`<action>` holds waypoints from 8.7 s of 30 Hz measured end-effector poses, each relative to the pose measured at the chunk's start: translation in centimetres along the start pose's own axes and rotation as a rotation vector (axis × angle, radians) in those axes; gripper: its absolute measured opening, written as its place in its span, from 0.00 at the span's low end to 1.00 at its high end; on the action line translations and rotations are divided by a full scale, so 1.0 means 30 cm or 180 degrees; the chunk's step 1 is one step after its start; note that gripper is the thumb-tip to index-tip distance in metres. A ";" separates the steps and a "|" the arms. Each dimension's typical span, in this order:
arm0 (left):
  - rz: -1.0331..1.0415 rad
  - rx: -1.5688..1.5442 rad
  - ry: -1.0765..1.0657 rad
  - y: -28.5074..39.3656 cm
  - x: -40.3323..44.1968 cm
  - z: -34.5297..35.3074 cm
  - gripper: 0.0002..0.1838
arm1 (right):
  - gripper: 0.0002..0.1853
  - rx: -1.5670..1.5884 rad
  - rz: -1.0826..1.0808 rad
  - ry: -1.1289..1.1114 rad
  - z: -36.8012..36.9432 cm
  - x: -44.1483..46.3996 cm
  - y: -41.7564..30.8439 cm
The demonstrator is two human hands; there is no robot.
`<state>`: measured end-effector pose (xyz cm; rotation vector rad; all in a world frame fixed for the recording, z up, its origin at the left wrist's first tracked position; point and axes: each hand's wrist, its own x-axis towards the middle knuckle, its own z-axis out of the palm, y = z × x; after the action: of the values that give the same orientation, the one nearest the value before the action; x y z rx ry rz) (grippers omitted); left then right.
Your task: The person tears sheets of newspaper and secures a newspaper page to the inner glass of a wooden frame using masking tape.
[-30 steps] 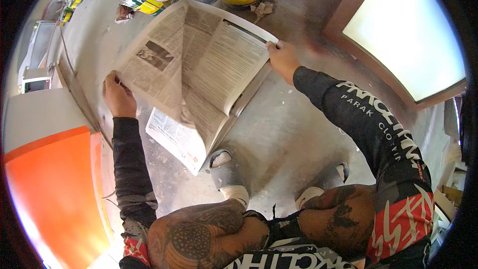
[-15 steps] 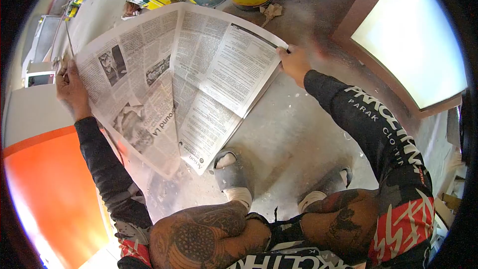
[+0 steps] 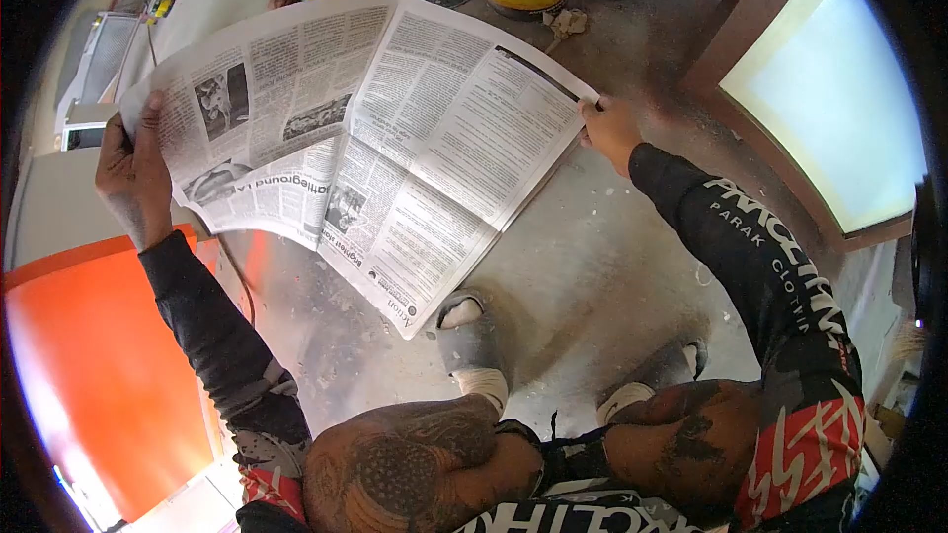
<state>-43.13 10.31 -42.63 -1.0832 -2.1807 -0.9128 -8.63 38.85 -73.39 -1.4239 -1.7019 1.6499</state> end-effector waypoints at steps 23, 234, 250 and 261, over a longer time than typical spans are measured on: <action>0.1746 0.1750 0.1460 -0.081 0.156 -0.437 0.12 | 0.17 -0.0205 -0.0230 -0.0204 -0.025 0.001 -0.002; 0.0787 0.0438 -0.2139 -0.124 -0.902 0.923 0.26 | 0.30 0.1529 0.1462 0.0504 -0.057 -0.543 0.316; 0.0629 0.0458 -0.2143 -0.092 -0.926 0.918 0.25 | 0.29 0.2389 0.1662 0.0197 -0.051 -0.710 0.409; 0.0683 0.0384 -0.2015 -0.083 -0.933 0.929 0.25 | 0.34 0.1045 0.1832 -0.0340 -0.138 -0.727 0.424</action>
<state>-34.69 17.31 -80.65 -1.6723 -2.4897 -0.3582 8.88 20.34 -75.80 -1.7774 -1.0390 2.2090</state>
